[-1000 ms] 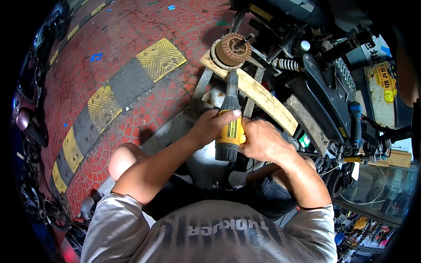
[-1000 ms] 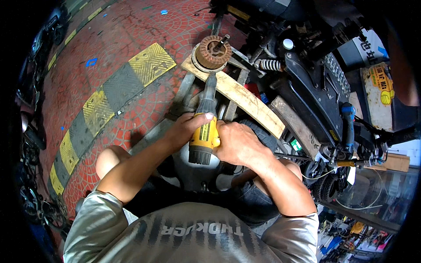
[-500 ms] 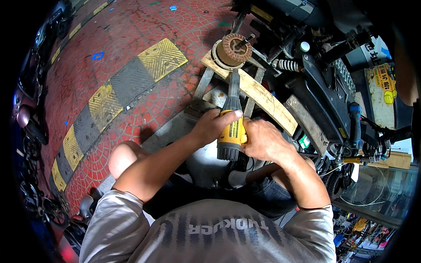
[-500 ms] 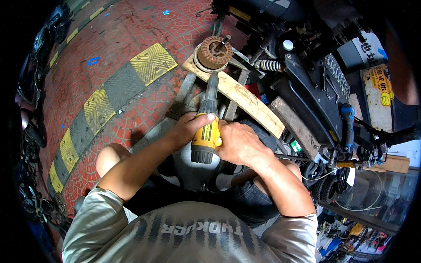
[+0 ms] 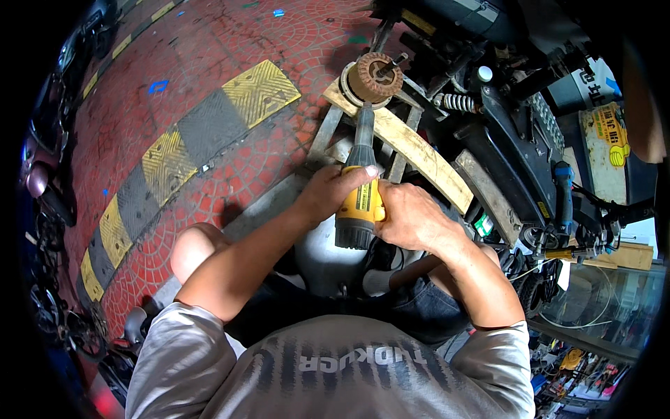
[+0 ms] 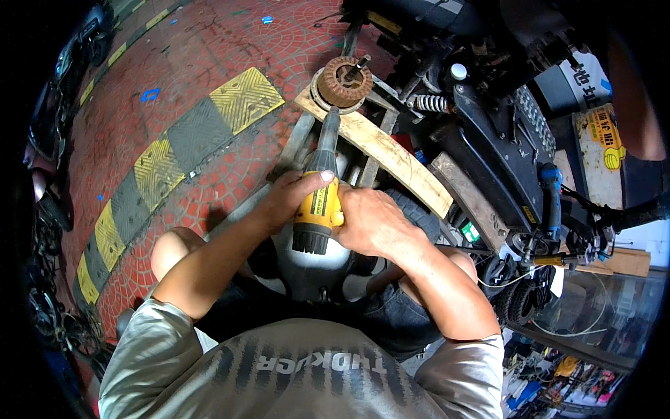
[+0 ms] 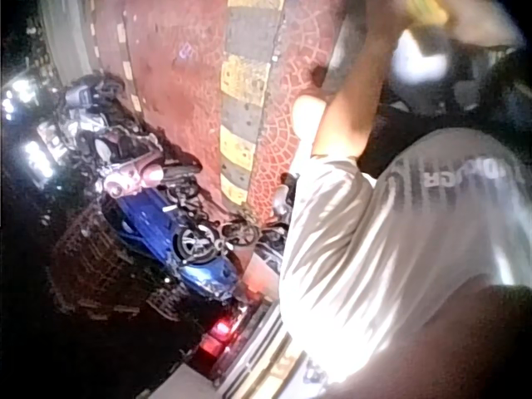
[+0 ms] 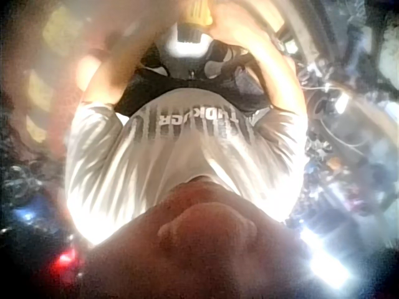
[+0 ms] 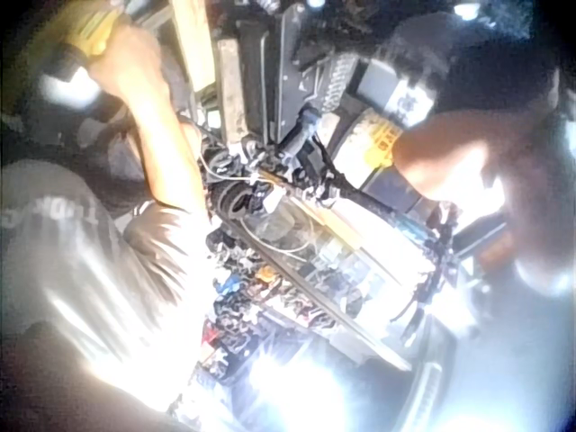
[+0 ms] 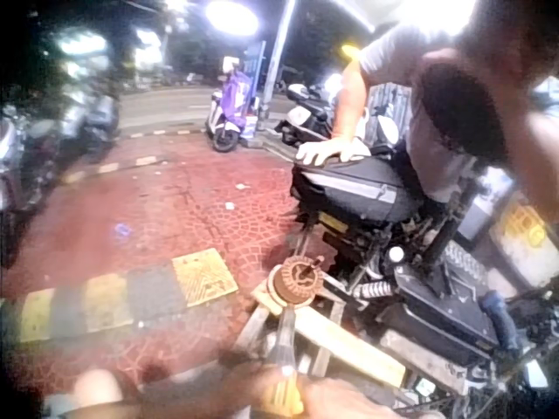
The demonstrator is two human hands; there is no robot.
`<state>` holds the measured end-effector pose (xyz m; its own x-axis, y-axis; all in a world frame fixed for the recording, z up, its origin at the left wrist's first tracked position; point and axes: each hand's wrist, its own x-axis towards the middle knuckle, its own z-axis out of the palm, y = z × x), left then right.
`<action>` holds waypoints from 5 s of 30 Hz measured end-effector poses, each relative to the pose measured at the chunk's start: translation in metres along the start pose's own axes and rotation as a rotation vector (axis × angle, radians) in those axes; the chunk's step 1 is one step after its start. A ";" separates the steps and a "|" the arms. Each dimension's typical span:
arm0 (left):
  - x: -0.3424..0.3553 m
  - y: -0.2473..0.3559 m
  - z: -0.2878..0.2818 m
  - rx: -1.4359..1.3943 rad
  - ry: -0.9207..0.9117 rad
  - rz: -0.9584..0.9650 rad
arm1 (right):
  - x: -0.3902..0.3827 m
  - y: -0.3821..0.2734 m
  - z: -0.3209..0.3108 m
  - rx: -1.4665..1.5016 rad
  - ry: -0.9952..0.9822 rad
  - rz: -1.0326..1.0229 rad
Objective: The person uses a heat gun to heat various mechanical components, including a tire and a motor stator, while also holding and moving a brake disc by hand.
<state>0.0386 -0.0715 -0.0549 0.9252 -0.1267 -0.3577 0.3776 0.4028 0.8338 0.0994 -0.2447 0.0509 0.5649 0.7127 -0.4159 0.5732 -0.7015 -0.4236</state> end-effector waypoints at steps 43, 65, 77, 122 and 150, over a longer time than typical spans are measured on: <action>-0.009 0.027 -0.006 0.090 0.078 -0.069 | 0.012 -0.001 0.004 0.032 -0.011 -0.020; 0.030 0.039 0.057 0.138 0.004 0.184 | -0.051 0.066 -0.009 0.497 0.407 -0.167; 0.096 0.104 -0.023 1.289 0.734 0.755 | -0.050 0.107 -0.029 1.279 0.422 0.047; 0.178 0.060 -0.020 1.046 0.500 0.881 | -0.019 0.127 -0.059 1.394 0.564 -0.009; 0.118 0.090 -0.012 0.998 0.479 0.453 | -0.003 0.011 -0.056 1.314 0.566 0.047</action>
<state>0.1810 -0.0394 -0.0275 0.9534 0.2812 0.1096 0.0797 -0.5849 0.8072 0.1368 -0.2546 0.0925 0.9029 0.3741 -0.2117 -0.2317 0.0088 -0.9727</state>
